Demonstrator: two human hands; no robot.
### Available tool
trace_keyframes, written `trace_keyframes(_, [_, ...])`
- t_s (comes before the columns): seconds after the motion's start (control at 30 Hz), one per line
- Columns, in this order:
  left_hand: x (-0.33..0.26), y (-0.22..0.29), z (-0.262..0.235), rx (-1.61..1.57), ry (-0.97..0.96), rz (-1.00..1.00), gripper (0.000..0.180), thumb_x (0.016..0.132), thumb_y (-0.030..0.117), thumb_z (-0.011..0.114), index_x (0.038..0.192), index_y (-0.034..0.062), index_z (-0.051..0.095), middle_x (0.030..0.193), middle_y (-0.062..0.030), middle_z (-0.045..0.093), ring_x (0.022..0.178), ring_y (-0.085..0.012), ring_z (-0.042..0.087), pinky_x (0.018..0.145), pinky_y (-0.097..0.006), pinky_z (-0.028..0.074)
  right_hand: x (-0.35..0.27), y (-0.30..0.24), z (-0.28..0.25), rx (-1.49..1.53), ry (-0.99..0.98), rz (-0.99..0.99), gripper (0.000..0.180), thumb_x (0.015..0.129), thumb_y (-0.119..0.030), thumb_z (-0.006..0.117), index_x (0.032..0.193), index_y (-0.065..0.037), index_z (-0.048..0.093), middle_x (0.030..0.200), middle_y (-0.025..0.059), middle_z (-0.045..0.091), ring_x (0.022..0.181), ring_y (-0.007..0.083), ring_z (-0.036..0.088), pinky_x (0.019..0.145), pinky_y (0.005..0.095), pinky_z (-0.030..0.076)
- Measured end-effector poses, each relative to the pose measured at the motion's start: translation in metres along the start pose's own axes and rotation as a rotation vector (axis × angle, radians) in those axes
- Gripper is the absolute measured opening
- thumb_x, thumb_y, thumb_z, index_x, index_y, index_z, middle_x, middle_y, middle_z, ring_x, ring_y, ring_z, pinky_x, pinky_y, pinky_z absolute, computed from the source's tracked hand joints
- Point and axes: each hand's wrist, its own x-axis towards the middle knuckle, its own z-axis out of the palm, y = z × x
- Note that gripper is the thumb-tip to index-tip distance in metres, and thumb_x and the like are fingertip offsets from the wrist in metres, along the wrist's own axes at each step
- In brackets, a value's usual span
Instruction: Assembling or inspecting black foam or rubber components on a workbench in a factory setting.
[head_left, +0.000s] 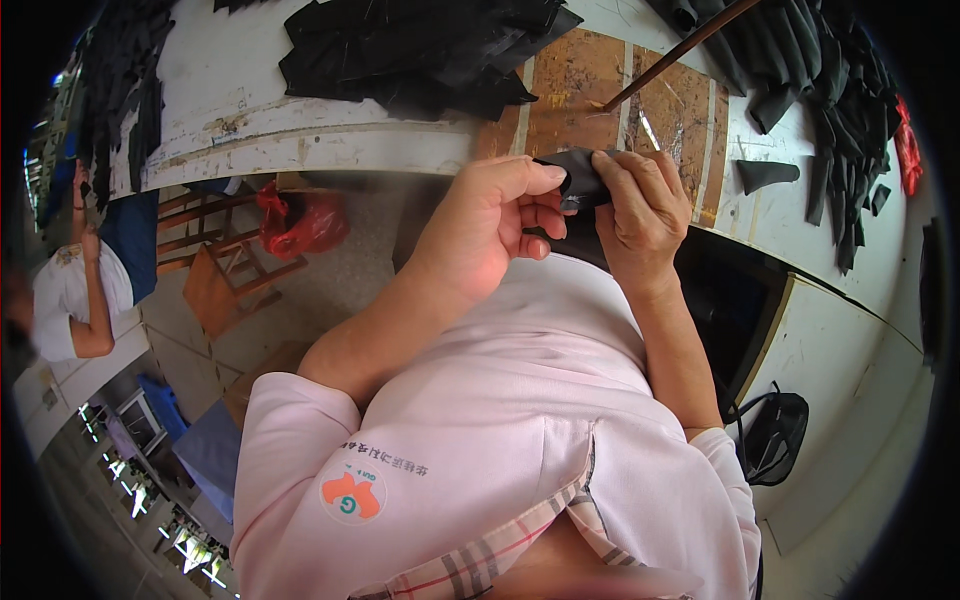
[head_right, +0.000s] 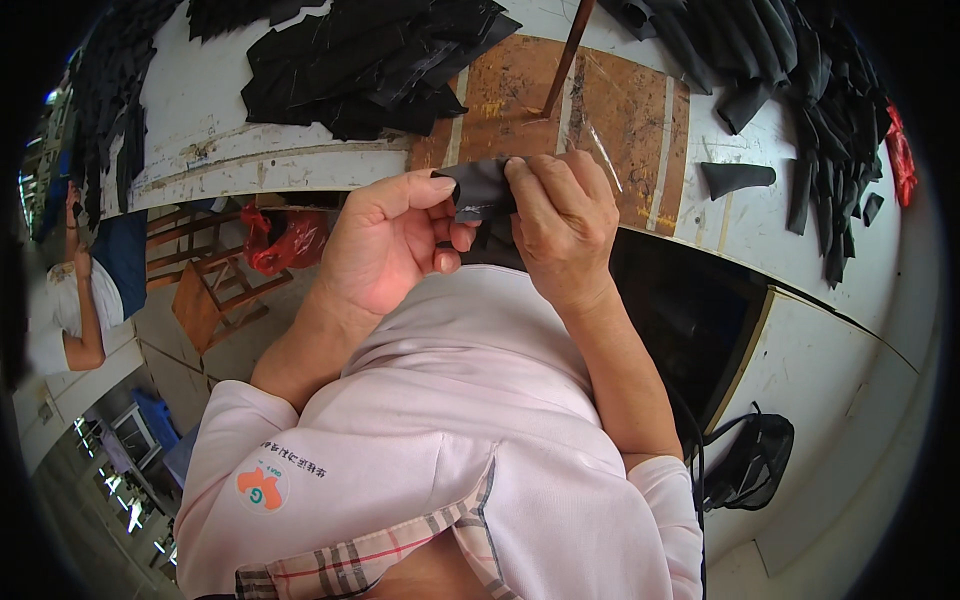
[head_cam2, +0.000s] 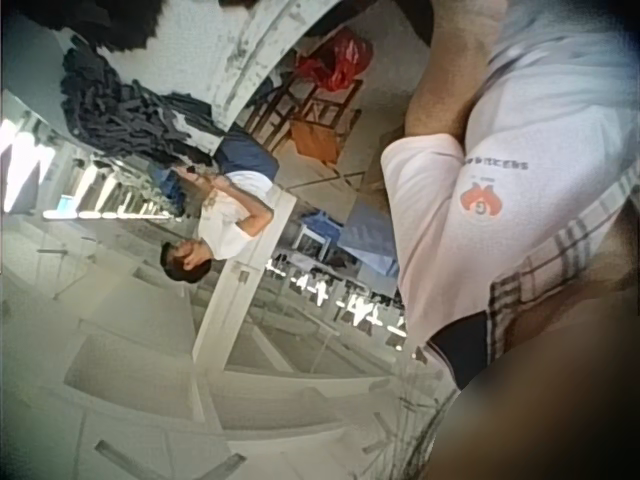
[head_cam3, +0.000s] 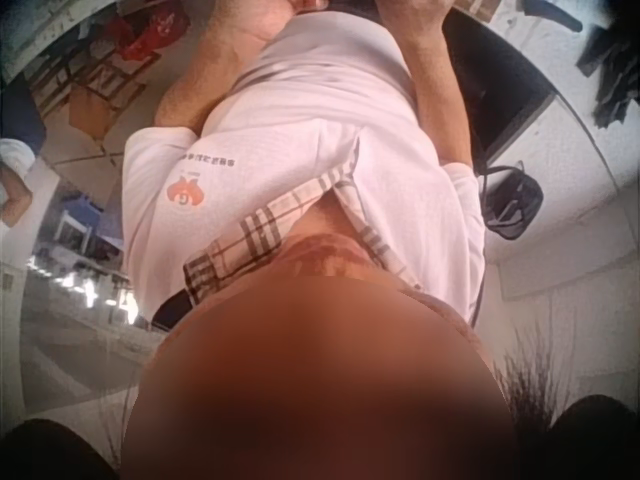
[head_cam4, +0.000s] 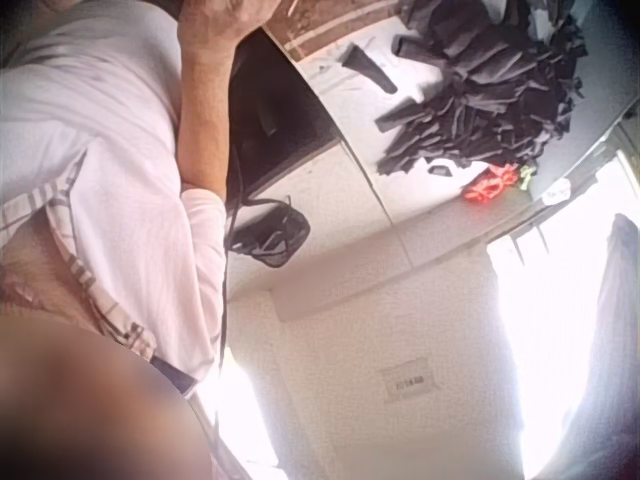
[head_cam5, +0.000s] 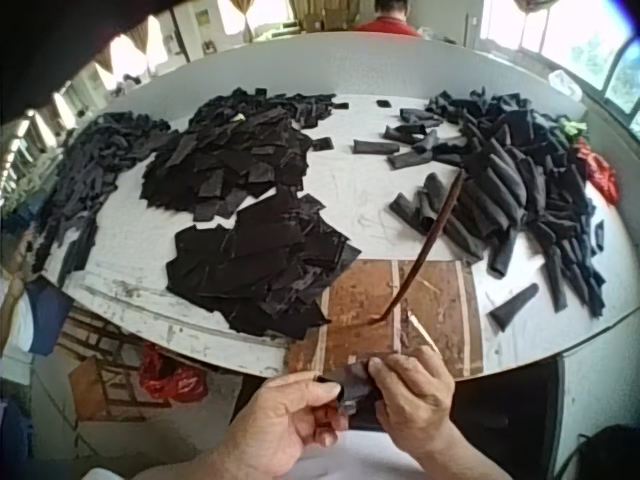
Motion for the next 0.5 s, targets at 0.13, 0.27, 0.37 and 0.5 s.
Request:
trace_keyframes(0.13, [0.0039, -0.0005, -0.0014, 0.093, 0.027, 0.007, 0.007, 0.074, 0.012, 0.054, 0.073, 0.0044, 0.052, 0.069, -0.0046, 0.054, 0.058, -0.0115, 0.053, 0.045, -0.023, 0.039, 0.0002, 0.0044, 0.0013, -0.054, 0.014, -0.078, 0.032, 0.051, 0.0, 0.06, 0.083, 0.001, 0.059, 0.076, 0.0066, 0.052, 0.062, 0.0199, 0.049, 0.052, 0.0295, 0.04])
trace_keyframes(0.27, [0.0075, -0.0052, -0.0036, 0.154, 0.104, 0.033, 0.007, 0.074, 0.009, 0.05, 0.076, 0.0027, 0.053, 0.068, -0.0048, 0.054, 0.057, -0.011, 0.051, 0.044, -0.022, 0.038, 0.0027, 0.0058, 0.0026, -0.134, 0.04, -0.204, 0.024, 0.057, 0.0, 0.06, 0.081, 0.003, 0.059, 0.077, 0.0062, 0.05, 0.064, 0.0183, 0.05, 0.052, 0.0283, 0.039])
trace_keyframes(0.37, [0.0067, -0.0079, 0.0019, 0.187, 0.175, 0.115, 0.009, 0.076, 0.008, 0.049, 0.079, 0.0016, 0.054, 0.067, -0.0042, 0.055, 0.054, -0.0088, 0.049, 0.042, -0.02, 0.036, 0.0014, 0.005, 0.0013, -0.197, 0.046, -0.282, 0.022, 0.059, -0.002, 0.061, 0.08, 0.003, 0.06, 0.077, 0.0057, 0.049, 0.066, 0.0175, 0.05, 0.052, 0.0273, 0.039])
trace_keyframes(0.5, [0.0076, -0.0098, 0.0035, 0.348, 0.18, 0.316, 0.006, 0.074, 0.004, 0.053, 0.076, -0.0009, 0.056, 0.064, -0.0035, 0.055, 0.052, -0.0065, 0.048, 0.042, -0.018, 0.036, -0.0046, 0.0014, -0.0007, -0.168, 0.031, -0.303, 0.019, 0.059, -0.003, 0.06, 0.078, 0.002, 0.061, 0.076, 0.0054, 0.051, 0.068, 0.0168, 0.051, 0.054, 0.0268, 0.04])
